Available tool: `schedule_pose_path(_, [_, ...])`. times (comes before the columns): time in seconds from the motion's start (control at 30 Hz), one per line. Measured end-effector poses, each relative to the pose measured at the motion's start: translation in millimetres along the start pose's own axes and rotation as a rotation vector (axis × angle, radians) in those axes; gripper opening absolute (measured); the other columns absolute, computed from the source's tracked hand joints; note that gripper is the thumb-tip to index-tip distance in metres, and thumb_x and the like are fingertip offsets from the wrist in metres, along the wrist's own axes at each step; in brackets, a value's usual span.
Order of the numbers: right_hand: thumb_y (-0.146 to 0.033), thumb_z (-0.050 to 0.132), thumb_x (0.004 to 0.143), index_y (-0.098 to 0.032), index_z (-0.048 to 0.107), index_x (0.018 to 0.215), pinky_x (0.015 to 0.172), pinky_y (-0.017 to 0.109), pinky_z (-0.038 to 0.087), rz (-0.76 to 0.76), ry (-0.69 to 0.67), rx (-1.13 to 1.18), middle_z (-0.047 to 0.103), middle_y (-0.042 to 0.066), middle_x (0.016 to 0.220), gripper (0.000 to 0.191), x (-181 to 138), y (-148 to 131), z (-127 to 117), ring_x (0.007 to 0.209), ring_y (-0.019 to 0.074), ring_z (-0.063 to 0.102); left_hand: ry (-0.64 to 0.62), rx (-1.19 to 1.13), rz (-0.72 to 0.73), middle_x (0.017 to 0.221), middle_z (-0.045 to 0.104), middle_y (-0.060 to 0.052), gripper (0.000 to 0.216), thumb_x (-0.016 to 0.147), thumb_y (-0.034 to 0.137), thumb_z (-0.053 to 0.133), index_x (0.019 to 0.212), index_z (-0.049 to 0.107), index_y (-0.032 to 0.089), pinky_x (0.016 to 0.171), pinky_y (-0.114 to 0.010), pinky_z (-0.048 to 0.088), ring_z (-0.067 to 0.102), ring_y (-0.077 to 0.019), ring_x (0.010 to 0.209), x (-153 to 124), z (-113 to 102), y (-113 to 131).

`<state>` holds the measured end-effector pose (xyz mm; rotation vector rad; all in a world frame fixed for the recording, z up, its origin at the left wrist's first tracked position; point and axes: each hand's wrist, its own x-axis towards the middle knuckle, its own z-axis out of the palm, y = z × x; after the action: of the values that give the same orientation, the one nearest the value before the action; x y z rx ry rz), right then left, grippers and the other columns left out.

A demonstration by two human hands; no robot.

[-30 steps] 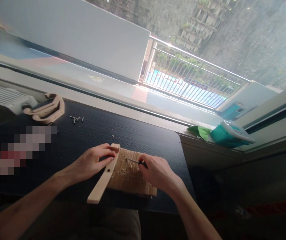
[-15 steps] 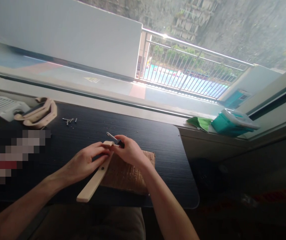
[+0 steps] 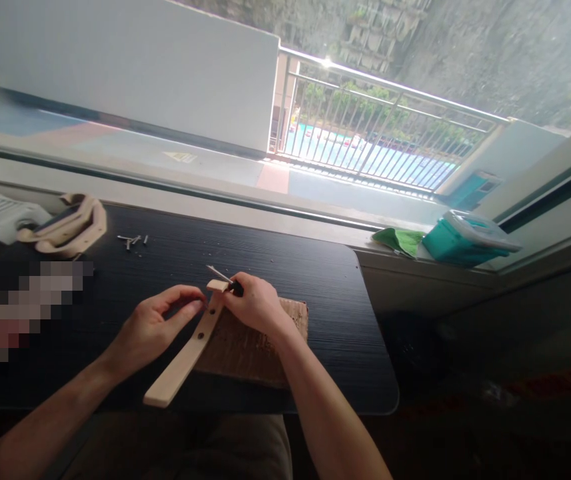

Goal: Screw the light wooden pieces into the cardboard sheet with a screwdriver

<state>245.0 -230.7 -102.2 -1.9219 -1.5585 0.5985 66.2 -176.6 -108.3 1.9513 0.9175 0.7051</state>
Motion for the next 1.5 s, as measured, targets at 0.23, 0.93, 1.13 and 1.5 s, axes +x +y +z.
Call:
schedule_pose_path(0.23, [-0.044,0.056,0.081,-0.021,0.06,0.076,0.055,0.023,0.03,-0.008,-0.013,0.009,0.061,-0.003,0.068,0.024,-0.7,2.0,0.1,0.064,0.0119,0.052,-0.026,0.019,0.066,0.089,0.072,-0.002,0.022,0.082,0.034,0.053,0.091,0.066,0.019,0.077,-0.026,0.051,0.065,-0.0184,0.084,1.8,1.4,3.2])
schedule_pose_path(0.93, [-0.046,0.059,0.079,-0.021,0.06,0.074,0.056,0.022,0.031,0.01,-0.015,0.038,0.059,-0.003,0.065,0.026,-0.3,1.5,0.0,0.063,0.0115,0.05,-0.102,0.162,0.289,0.089,0.065,-0.004,0.019,0.087,0.024,0.05,0.089,0.069,0.018,0.081,-0.03,0.049,0.061,-0.0173,0.086,4.9,7.0,-10.1])
schedule_pose_path(1.13, [-0.045,0.059,0.079,-0.021,0.06,0.074,0.056,0.022,0.031,0.011,-0.016,0.034,0.058,-0.003,0.065,0.025,-0.2,0.8,-0.2,0.062,0.0115,0.05,-0.081,0.214,0.337,0.089,0.065,-0.004,0.018,0.087,0.022,0.049,0.087,0.067,0.018,0.082,-0.03,0.049,0.062,-0.0174,0.087,5.3,8.2,-10.2])
schedule_pose_path(1.5, [-0.045,0.058,0.079,-0.02,0.059,0.071,0.054,0.022,0.029,0.018,-0.018,0.02,0.056,-0.003,0.063,0.026,-1.0,-2.9,-1.4,0.061,0.0111,0.047,-0.108,0.045,0.224,0.084,0.065,-0.002,0.018,0.087,0.024,0.052,0.088,0.069,0.019,0.076,-0.025,0.049,0.062,-0.0148,0.083,2.8,8.0,-7.1])
